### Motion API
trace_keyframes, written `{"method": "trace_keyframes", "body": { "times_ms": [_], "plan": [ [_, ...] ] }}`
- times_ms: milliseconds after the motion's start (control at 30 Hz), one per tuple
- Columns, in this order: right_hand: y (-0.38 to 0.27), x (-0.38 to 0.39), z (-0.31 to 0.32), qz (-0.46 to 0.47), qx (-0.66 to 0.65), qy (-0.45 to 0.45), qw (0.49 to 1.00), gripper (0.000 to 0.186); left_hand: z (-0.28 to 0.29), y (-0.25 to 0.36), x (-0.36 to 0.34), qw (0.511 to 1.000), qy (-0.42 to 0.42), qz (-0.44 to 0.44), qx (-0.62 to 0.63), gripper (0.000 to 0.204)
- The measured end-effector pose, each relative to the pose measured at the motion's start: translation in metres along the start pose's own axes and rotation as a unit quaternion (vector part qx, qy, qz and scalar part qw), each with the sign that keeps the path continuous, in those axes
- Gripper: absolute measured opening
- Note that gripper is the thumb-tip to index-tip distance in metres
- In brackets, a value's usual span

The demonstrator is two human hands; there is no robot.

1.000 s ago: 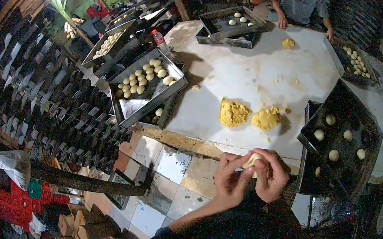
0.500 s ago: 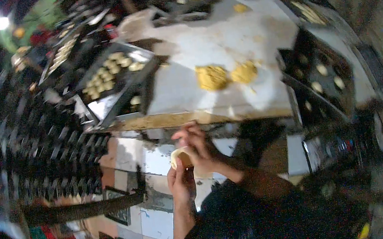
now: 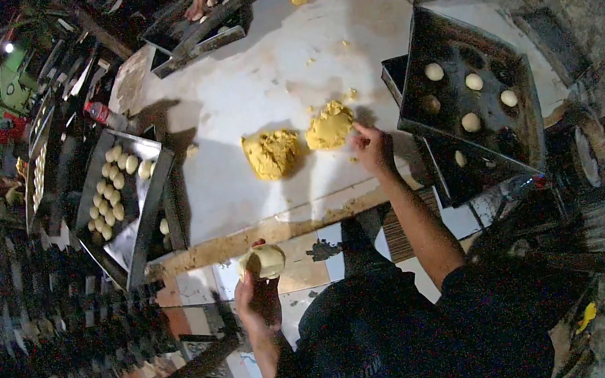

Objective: Filling and shaping dough pieces and placing them onto baking trays in a commercial bakery setting.

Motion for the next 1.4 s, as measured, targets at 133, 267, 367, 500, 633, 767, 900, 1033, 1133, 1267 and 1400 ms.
{"method": "trace_keyframes", "body": {
  "times_ms": [133,267,367,500,633,767,900,1033,1133,1267,1400],
  "plan": [
    [0.007,-0.041,-0.013,0.107,0.067,0.034,0.991,0.037,-0.022,-0.022,-0.060,0.999,-0.034,0.015,-0.029,0.043],
    [0.004,-0.055,-0.018,0.070,0.089,0.030,0.993,0.024,-0.044,-0.042,-0.114,0.997,-0.008,0.053,-0.056,0.048],
    [0.014,-0.050,0.002,0.022,0.060,0.090,0.994,0.023,-0.060,-0.065,-0.142,0.993,-0.030,0.097,-0.052,0.044],
    [0.000,-0.021,0.017,-0.091,-0.262,0.039,0.960,0.026,-0.060,-0.077,-0.167,0.990,-0.007,0.097,-0.105,0.039],
    [-0.063,0.011,-0.029,-0.018,-0.334,-0.223,0.916,0.027,-0.046,-0.106,-0.175,0.981,0.014,0.139,-0.135,0.041],
    [-0.159,0.034,-0.017,0.239,0.122,-0.139,0.953,0.027,-0.064,-0.100,-0.169,0.985,0.012,0.125,-0.116,0.038],
    [-0.178,0.040,-0.010,0.254,-0.159,-0.197,0.933,0.026,-0.050,-0.069,-0.149,0.997,-0.004,0.035,-0.076,0.038],
    [-0.164,0.061,-0.043,0.072,-0.293,-0.223,0.927,0.020,-0.061,-0.030,-0.113,0.996,-0.049,-0.049,-0.064,0.045],
    [-0.230,0.095,-0.047,0.183,-0.253,-0.148,0.938,0.024,-0.058,0.006,-0.075,0.919,-0.044,-0.152,-0.361,0.062],
    [-0.329,0.170,-0.064,0.315,-0.060,-0.138,0.937,0.030,-0.035,0.060,0.002,0.833,-0.012,-0.226,-0.505,0.068],
    [-0.373,0.249,-0.063,0.412,-0.056,-0.066,0.907,0.018,-0.003,0.094,0.073,0.957,-0.006,-0.245,-0.155,0.073]
  ]
}}
Point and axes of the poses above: each hand's wrist, its own x-axis away from the middle knuckle, its own z-axis out of the back of the hand, y = z × x, the point moved 10 cm from there along -x, towards the middle knuckle, and after that the axes turned 9 degrees about -y, right-handed, at the moved point
